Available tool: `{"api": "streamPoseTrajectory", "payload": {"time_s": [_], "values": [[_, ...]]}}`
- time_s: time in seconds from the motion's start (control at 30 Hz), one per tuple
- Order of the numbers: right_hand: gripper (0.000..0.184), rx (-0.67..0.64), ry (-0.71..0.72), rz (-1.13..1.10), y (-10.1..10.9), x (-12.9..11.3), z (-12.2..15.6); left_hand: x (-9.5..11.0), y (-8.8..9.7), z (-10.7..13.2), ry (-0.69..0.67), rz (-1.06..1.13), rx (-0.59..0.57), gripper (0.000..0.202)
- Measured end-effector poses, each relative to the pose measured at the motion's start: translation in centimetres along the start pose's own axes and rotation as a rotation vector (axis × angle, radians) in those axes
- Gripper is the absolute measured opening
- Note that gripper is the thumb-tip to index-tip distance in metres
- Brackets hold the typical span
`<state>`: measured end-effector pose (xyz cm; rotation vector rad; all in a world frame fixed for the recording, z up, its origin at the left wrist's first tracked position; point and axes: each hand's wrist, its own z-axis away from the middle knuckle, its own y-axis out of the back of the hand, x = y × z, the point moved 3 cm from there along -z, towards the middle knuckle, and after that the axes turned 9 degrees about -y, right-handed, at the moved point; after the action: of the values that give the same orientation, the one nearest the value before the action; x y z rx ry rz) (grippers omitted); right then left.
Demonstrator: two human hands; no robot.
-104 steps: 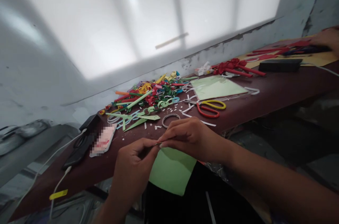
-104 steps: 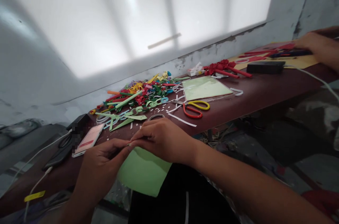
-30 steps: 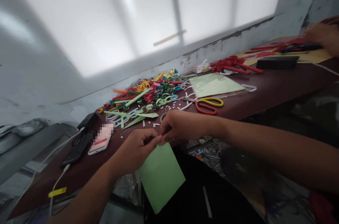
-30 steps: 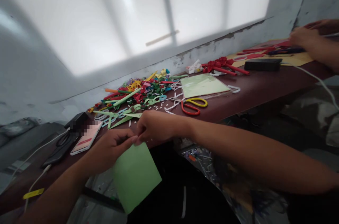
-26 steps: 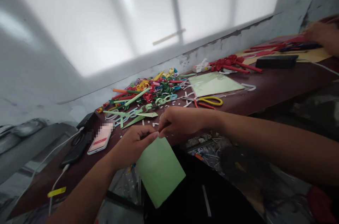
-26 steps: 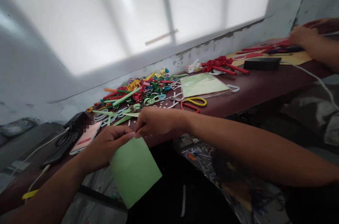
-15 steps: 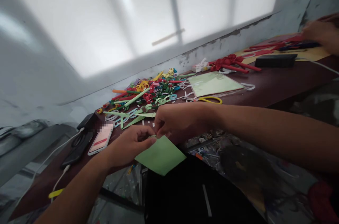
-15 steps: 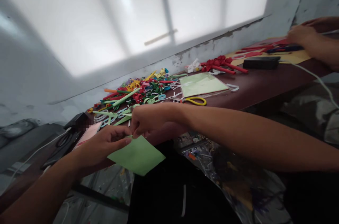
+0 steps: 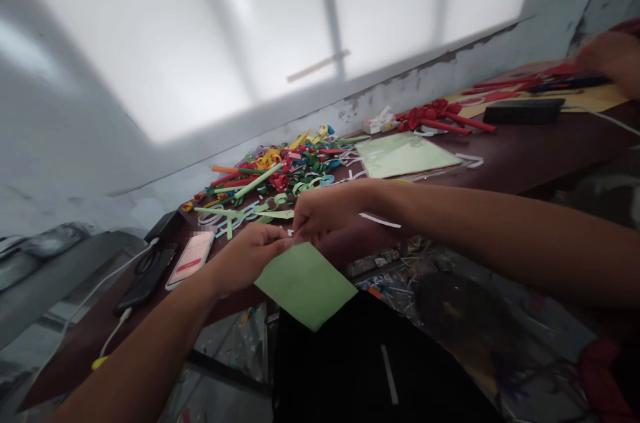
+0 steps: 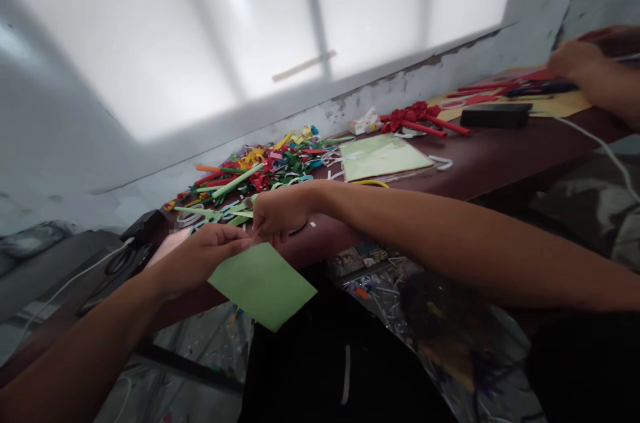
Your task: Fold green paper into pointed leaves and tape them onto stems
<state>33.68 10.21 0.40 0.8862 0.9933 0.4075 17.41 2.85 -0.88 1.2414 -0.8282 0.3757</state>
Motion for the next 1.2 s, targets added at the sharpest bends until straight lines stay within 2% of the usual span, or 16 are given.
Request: {"api": "streamPoseTrajectory", "payload": {"time_s": [0.2,0.4,0.53,0.73,0.93,1.03,1.2], "values": [[0.028,-0.028,-0.021,0.126,0.1,-0.6,0.0,0.8,0.0,-0.5,-0.015,-0.085,-0.098,0.033],[0.024,-0.029,-0.03,0.203,0.6,-0.4,-1.3,1.3,1.6,-2.9,-0.033,-0.277,-0.261,0.025],[0.024,-0.072,-0.014,0.208,0.9,0.5,-2.7,1.1,2.3,-3.9,-0.013,-0.368,-0.307,0.026],[0.023,-0.129,-0.036,0.205,1.1,1.1,-3.5,0.9,2.3,-4.0,-0.003,-0.417,-0.319,0.029],[0.024,-0.151,-0.072,0.187,0.9,0.9,-3.6,1.1,2.0,-4.8,0.017,-0.447,-0.455,0.028],[0.024,-0.153,-0.097,0.159,0.9,1.1,-3.6,1.1,2.2,-5.4,0.013,-0.461,-0.462,0.029],[0.028,-0.153,-0.126,0.071,0.8,2.1,-4.1,0.9,2.4,-5.9,-0.012,-0.474,-0.412,0.031]]}}
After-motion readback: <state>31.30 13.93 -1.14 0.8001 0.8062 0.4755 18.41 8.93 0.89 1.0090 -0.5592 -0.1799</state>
